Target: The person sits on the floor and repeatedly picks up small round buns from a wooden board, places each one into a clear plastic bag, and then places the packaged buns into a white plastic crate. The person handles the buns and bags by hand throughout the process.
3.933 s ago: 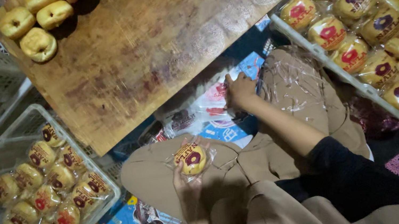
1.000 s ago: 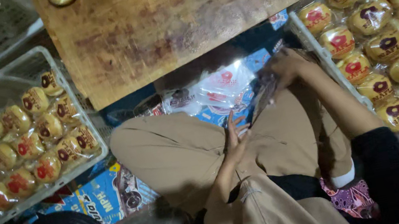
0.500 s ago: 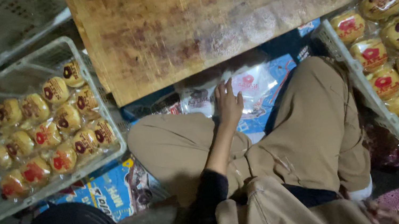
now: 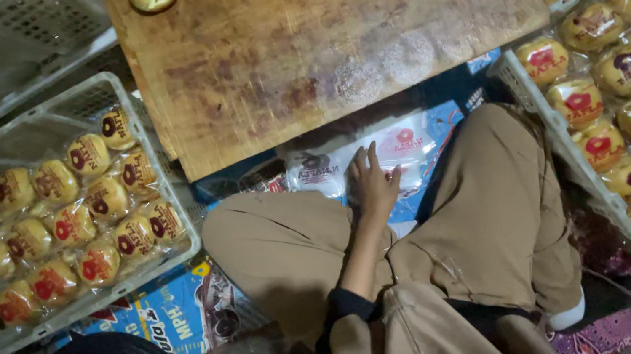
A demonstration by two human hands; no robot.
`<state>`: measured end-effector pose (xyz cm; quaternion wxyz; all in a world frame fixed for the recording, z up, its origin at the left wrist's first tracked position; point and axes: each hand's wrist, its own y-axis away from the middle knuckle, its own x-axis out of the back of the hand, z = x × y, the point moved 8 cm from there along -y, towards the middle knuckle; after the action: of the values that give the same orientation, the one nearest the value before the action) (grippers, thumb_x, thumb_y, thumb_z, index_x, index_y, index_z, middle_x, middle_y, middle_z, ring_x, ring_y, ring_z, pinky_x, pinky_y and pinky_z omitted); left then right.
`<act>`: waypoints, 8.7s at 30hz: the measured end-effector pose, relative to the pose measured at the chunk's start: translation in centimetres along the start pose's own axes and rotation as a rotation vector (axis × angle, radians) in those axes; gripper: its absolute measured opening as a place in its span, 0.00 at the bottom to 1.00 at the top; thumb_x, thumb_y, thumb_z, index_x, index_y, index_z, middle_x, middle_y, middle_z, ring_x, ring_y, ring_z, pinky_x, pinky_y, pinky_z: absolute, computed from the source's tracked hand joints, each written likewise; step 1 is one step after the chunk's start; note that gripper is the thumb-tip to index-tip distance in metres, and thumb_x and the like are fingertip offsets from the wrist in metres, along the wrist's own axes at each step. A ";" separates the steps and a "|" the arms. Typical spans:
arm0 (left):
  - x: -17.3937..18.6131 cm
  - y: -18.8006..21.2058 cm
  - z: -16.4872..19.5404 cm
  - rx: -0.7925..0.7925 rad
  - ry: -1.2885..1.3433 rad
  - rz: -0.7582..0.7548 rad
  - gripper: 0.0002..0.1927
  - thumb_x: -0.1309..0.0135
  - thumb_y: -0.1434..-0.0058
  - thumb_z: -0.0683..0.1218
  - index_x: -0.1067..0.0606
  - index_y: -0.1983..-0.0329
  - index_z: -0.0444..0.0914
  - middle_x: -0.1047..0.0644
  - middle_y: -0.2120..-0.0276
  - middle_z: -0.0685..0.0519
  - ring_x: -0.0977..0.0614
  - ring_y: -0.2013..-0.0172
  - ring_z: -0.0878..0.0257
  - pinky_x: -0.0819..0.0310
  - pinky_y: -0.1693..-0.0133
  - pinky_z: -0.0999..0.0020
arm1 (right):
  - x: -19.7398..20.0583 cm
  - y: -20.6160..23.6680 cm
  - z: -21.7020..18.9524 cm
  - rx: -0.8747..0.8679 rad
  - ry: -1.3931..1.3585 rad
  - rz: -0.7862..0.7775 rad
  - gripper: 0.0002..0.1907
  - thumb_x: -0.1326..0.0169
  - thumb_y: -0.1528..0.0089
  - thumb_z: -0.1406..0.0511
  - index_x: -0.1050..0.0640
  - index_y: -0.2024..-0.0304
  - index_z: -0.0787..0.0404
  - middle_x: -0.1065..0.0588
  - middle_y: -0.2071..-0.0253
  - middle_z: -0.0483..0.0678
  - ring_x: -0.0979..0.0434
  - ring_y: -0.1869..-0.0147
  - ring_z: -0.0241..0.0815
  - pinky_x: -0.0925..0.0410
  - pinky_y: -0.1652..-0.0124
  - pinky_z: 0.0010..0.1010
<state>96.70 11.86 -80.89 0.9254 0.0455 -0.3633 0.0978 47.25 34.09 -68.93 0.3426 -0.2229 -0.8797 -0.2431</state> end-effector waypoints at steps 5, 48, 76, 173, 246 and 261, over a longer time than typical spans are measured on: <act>5.8 -0.7 -4.1 0.053 -0.390 0.145 0.41 0.35 0.45 0.55 0.34 0.31 0.37 0.38 0.34 0.29 0.44 0.30 0.32 0.49 0.34 0.39 | -6.5 2.8 -3.3 0.080 0.183 -0.582 0.20 0.44 0.37 0.68 0.25 0.41 0.64 0.22 0.51 0.48 0.23 0.52 0.35 0.29 0.53 0.29; 7.0 -12.2 -11.3 0.302 -0.302 0.037 0.54 0.56 0.47 0.84 0.37 0.24 0.51 0.38 0.25 0.47 0.42 0.24 0.44 0.57 0.25 0.39 | -40.8 -13.3 -34.3 1.051 0.831 -0.529 0.18 0.41 0.36 0.49 0.17 0.51 0.50 0.19 0.60 0.57 0.18 0.54 0.59 0.27 0.55 0.49; 13.6 2.6 21.9 -0.807 0.259 0.147 0.17 0.45 0.37 0.37 0.20 0.45 0.38 0.20 0.43 0.49 0.20 0.39 0.50 0.34 0.36 0.50 | -20.8 -0.6 -39.3 1.262 0.558 -0.121 0.30 0.50 0.40 0.63 0.35 0.34 0.54 0.35 0.30 0.52 0.46 0.23 0.54 0.59 0.33 0.72; 31.0 9.3 -5.7 0.165 0.504 0.499 0.06 0.46 0.31 0.42 0.23 0.57 0.34 0.19 0.62 0.48 0.18 0.61 0.64 0.23 0.57 0.70 | -42.3 15.3 -37.9 0.807 -0.808 -0.963 0.14 0.36 0.34 0.61 0.22 0.66 0.66 0.22 0.61 0.51 0.24 0.53 0.40 0.32 0.50 0.31; 34.8 -15.4 -11.3 0.178 2.567 0.651 0.37 0.43 0.40 0.63 0.34 0.43 0.30 0.32 0.39 0.34 0.31 0.37 0.39 0.38 0.33 0.43 | -42.7 -1.4 -66.1 1.091 -0.675 -0.330 0.50 0.25 0.43 0.65 0.41 0.26 0.61 0.32 0.33 0.52 0.25 0.33 0.46 0.26 0.34 0.37; 31.0 -3.0 0.7 -0.185 2.051 0.534 0.42 0.46 0.36 0.62 0.46 0.25 0.41 0.37 0.30 0.41 0.36 0.30 0.44 0.44 0.28 0.43 | -29.7 20.3 -52.5 1.473 -0.352 -0.131 0.46 0.25 0.54 0.59 0.33 0.37 0.62 0.22 0.50 0.48 0.30 0.52 0.46 0.41 0.49 0.44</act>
<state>119.12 13.38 -59.30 0.7376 -0.2104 0.5860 0.2612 104.29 12.78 -50.48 0.2421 0.0806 -0.8678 0.4263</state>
